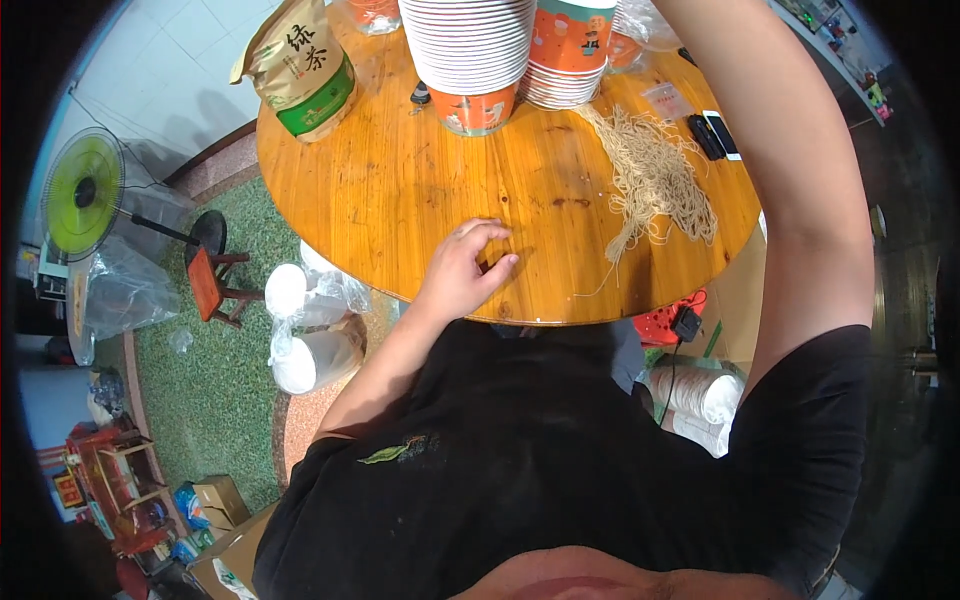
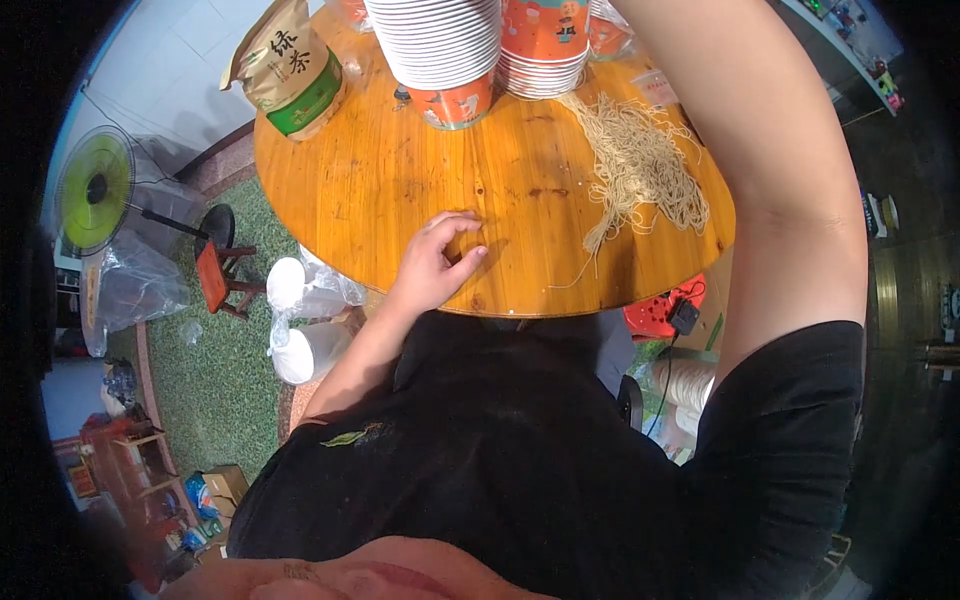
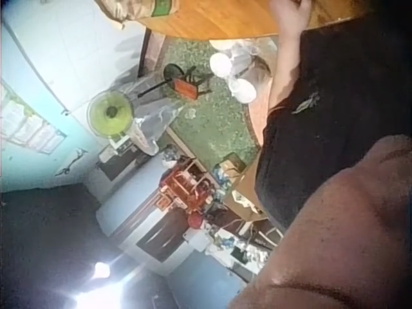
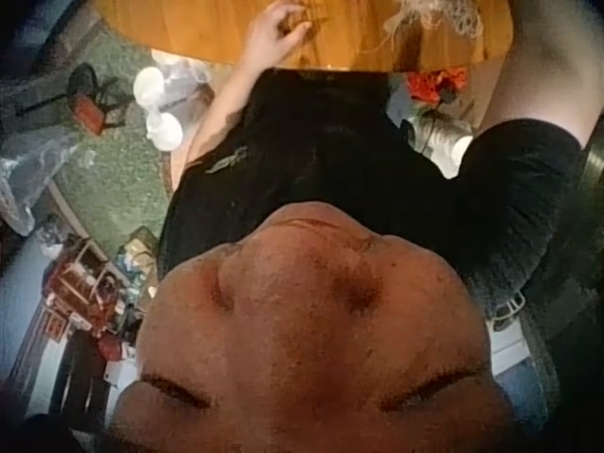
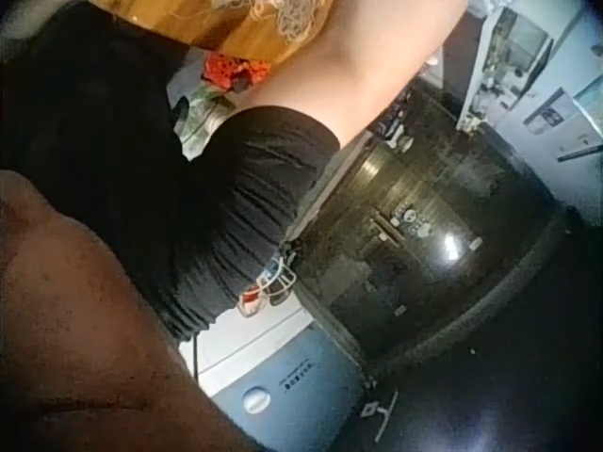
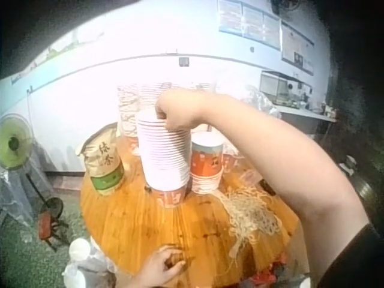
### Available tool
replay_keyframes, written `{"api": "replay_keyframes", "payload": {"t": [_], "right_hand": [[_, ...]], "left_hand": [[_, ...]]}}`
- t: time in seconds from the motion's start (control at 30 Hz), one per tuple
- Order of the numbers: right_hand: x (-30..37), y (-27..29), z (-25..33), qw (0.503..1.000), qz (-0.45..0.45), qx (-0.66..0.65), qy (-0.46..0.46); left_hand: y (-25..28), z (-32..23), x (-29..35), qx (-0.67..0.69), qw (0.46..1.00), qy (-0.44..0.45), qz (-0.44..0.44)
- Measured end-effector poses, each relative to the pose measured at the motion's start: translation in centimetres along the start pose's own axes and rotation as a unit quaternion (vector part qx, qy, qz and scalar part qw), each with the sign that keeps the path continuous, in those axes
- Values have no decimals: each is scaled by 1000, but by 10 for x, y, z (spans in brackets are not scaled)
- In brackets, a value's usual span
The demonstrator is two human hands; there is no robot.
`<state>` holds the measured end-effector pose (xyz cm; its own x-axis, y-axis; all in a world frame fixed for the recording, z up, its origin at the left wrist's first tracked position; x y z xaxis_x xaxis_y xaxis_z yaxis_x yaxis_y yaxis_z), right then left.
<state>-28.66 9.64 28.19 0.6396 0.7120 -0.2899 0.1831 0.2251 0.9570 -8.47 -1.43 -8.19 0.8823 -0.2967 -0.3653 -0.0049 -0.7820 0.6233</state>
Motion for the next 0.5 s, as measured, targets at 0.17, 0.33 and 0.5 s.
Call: {"api": "replay_keyframes", "payload": {"t": [0.17,0.33,0.5], "right_hand": [[6,6,14,996,6,85,27],[9,7,6,998,-42,43,27],[9,8,11,999,-34,21,9]], "left_hand": [[0,-2,0,-1,1000,-1,-9],[0,-2,-1,4,1000,-9,-12],[-1,0,0,2,1000,-4,-11]]}}
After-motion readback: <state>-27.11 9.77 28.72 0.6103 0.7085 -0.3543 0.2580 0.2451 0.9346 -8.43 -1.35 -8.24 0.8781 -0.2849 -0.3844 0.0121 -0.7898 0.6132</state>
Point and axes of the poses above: each hand's wrist, its own x-axis away from the middle knuckle, its own y-axis out of the back of the hand, z = x × y, the point moved 5 cm from there along -x, towards the middle knuckle, and after that the axes turned 5 degrees about -x, right-handed, at the moved point
